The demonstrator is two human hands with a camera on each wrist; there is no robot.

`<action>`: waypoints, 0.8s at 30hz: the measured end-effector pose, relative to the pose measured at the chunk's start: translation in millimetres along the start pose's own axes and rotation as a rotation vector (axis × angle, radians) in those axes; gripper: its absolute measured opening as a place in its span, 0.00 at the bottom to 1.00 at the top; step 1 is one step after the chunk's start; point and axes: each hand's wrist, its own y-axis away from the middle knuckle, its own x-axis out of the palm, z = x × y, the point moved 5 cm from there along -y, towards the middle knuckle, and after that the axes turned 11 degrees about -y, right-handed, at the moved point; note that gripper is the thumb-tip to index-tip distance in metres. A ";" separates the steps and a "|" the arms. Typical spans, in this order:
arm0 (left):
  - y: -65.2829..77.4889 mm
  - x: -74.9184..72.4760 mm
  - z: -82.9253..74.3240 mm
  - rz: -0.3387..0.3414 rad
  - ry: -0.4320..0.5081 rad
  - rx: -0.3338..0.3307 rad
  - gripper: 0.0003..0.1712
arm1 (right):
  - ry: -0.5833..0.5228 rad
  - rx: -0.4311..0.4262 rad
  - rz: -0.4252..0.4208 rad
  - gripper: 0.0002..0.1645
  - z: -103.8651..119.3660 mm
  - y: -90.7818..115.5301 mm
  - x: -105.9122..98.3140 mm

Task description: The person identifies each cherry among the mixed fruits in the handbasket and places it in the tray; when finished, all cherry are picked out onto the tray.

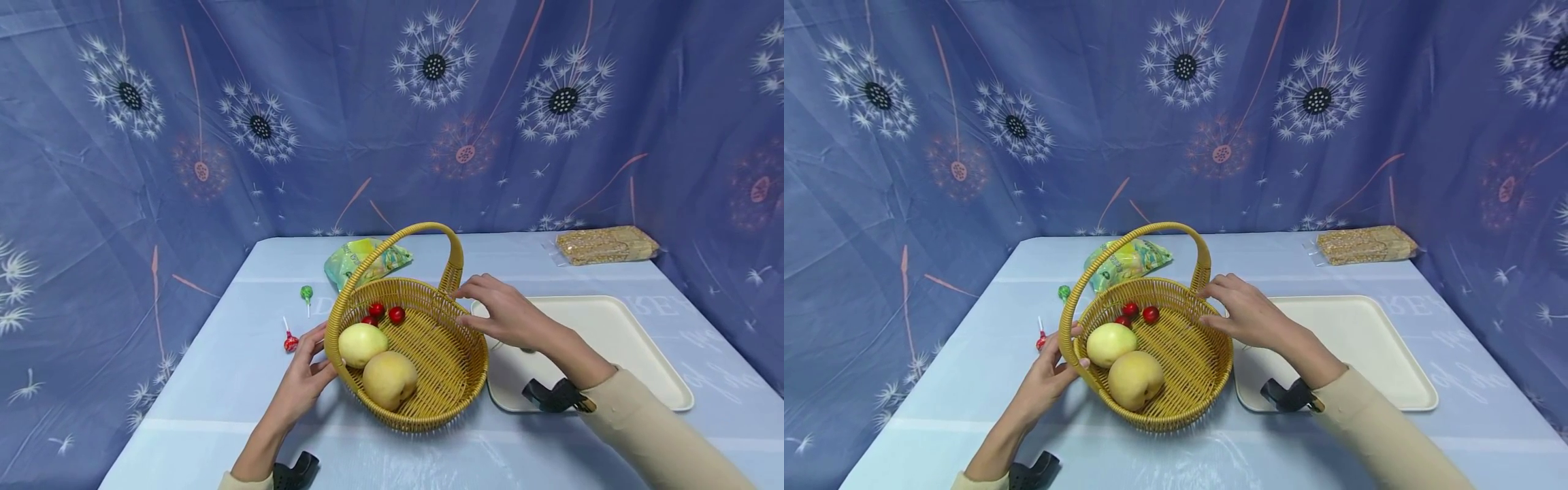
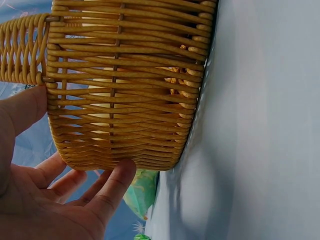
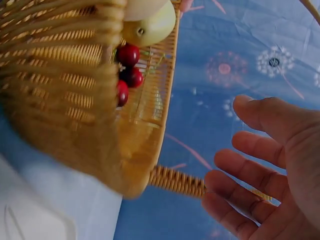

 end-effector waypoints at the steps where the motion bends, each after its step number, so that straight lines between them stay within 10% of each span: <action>1: 0.2 0.0 0.1 0.000 -0.002 0.000 0.33 | -0.006 -0.003 0.006 0.23 2.4 -3.2 1.9; 10: 0.6 -0.1 0.6 -0.001 -0.002 0.001 0.34 | 0.005 -0.080 0.037 0.24 16.5 -33.8 20.0; 24: 0.9 0.9 -0.6 -0.010 0.020 0.038 0.34 | -0.032 0.047 0.191 0.28 15.7 -73.9 61.3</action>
